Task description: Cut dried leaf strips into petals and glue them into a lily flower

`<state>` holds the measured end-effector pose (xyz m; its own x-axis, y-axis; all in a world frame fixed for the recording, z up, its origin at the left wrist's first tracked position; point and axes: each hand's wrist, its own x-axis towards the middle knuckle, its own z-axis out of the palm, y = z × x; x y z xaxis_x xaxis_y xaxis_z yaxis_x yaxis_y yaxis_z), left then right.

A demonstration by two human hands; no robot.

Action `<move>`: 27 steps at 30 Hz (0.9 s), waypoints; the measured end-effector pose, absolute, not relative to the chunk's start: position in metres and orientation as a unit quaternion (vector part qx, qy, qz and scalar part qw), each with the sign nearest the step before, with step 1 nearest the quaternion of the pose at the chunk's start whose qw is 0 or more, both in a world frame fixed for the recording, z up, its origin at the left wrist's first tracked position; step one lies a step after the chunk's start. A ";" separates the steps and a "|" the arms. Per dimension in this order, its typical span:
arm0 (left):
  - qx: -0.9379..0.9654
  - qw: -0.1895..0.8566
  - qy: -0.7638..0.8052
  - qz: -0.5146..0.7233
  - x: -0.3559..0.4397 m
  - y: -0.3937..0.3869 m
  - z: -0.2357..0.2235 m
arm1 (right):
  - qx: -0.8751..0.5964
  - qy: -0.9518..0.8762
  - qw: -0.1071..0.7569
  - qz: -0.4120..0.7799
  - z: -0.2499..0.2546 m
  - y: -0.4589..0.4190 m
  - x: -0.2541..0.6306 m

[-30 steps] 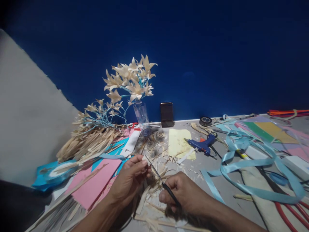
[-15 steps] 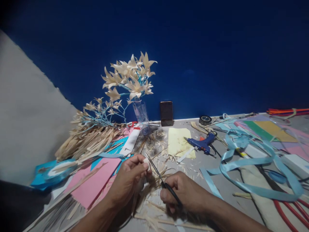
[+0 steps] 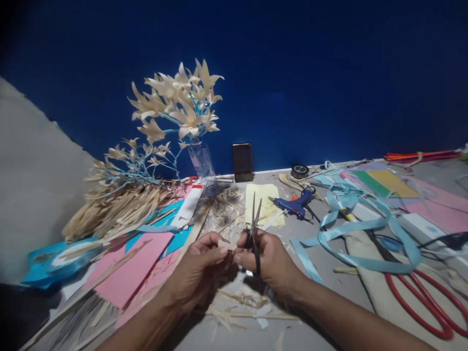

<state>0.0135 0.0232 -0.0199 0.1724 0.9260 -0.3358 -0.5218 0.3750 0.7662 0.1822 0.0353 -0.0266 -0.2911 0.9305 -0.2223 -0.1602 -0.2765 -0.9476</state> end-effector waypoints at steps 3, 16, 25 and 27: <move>0.253 0.736 0.404 0.481 0.019 0.019 -0.027 | -0.443 -0.450 0.423 0.650 -0.029 0.036 0.183; 0.399 0.730 0.424 0.358 0.010 0.020 -0.016 | -0.387 -0.497 0.330 0.703 -0.022 0.044 0.200; 0.235 0.711 0.403 0.526 0.010 0.026 -0.014 | -0.388 -0.499 0.347 0.693 -0.019 0.041 0.191; 0.220 0.695 0.409 0.549 0.010 0.027 -0.013 | -0.389 -0.520 0.305 0.697 -0.022 0.035 0.185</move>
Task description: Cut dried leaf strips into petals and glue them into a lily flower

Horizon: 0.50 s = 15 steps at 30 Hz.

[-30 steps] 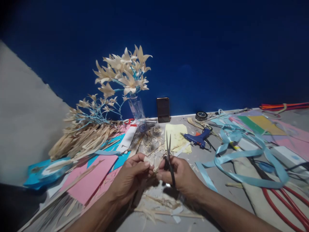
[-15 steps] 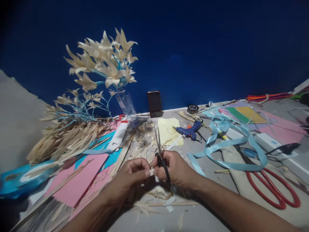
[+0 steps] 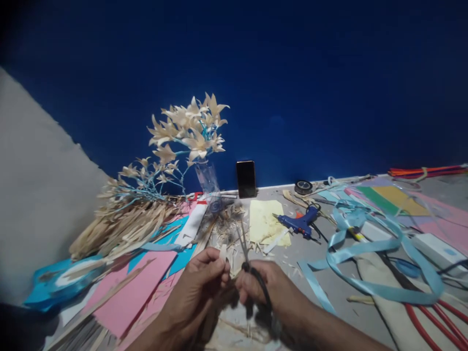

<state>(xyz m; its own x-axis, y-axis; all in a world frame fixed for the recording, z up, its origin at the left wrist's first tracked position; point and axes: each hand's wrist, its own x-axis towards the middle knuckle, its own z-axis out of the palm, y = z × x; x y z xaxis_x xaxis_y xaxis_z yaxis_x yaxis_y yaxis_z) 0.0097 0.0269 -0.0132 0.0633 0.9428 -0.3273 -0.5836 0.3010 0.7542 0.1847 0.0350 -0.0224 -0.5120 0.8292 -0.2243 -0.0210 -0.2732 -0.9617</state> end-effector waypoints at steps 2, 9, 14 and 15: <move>0.208 0.682 0.411 0.569 0.011 0.027 -0.013 | -0.373 -0.546 0.269 0.700 -0.028 0.030 0.179; 0.203 0.663 0.400 0.599 0.013 0.028 -0.015 | -0.363 -0.556 0.242 0.707 -0.051 0.026 0.172; 0.211 0.661 0.399 0.599 0.014 0.027 -0.018 | -0.378 -0.524 0.238 0.725 -0.049 0.024 0.169; 0.211 0.662 0.399 0.598 0.014 0.027 -0.018 | -0.382 -0.522 0.239 0.724 -0.047 0.024 0.169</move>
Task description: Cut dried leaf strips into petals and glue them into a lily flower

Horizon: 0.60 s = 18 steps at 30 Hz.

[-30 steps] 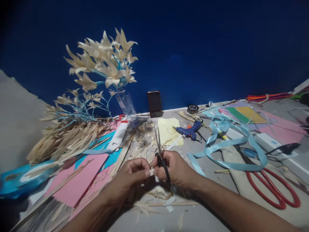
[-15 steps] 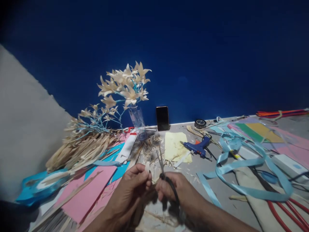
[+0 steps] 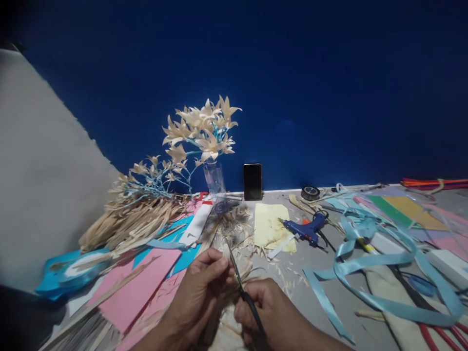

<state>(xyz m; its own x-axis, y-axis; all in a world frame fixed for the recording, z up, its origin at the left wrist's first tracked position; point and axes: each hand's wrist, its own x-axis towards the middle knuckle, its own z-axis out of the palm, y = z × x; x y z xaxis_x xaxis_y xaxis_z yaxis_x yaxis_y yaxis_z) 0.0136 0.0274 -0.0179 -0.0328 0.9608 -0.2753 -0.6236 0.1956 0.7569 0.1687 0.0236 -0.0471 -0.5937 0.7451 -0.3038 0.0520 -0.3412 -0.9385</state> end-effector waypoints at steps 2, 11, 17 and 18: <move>0.213 0.665 0.400 0.593 0.013 0.027 -0.019 | -0.390 -0.521 0.240 0.720 -0.044 0.024 0.168; 0.227 0.658 0.412 0.588 0.013 0.026 -0.016 | -0.424 -0.524 0.231 0.701 -0.042 0.024 0.168; 0.221 0.662 0.411 0.586 0.013 0.026 -0.015 | -0.418 -0.514 0.247 0.707 -0.048 0.022 0.169; 0.220 0.662 0.411 0.587 0.013 0.026 -0.015 | -0.411 -0.512 0.247 0.713 -0.049 0.023 0.169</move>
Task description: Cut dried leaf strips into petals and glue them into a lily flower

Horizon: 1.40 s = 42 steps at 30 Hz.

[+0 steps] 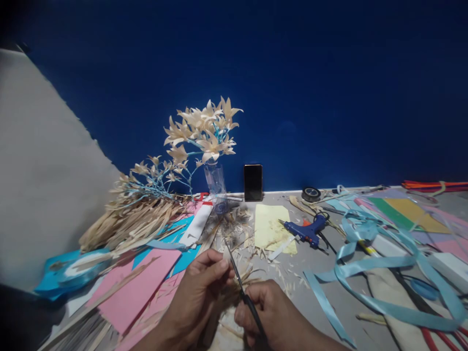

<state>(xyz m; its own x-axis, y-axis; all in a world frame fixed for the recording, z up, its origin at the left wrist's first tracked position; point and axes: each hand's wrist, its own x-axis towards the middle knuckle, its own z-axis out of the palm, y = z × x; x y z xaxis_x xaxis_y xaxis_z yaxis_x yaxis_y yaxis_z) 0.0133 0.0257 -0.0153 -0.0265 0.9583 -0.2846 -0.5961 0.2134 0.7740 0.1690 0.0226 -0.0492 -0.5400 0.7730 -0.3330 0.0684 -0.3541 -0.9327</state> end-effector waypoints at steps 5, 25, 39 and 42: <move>0.224 0.653 0.413 0.594 0.013 0.026 -0.014 | -0.397 -0.520 0.232 0.720 -0.054 0.025 0.172; 0.218 0.659 0.412 0.591 0.012 0.024 -0.015 | -0.377 -0.534 0.226 0.722 -0.055 0.027 0.173; 0.228 0.655 0.419 0.587 0.011 0.026 -0.014 | -0.399 -0.556 0.204 0.700 -0.047 0.027 0.177; 0.230 0.650 0.425 0.586 0.011 0.026 -0.013 | -0.405 -0.559 0.200 0.695 -0.048 0.027 0.178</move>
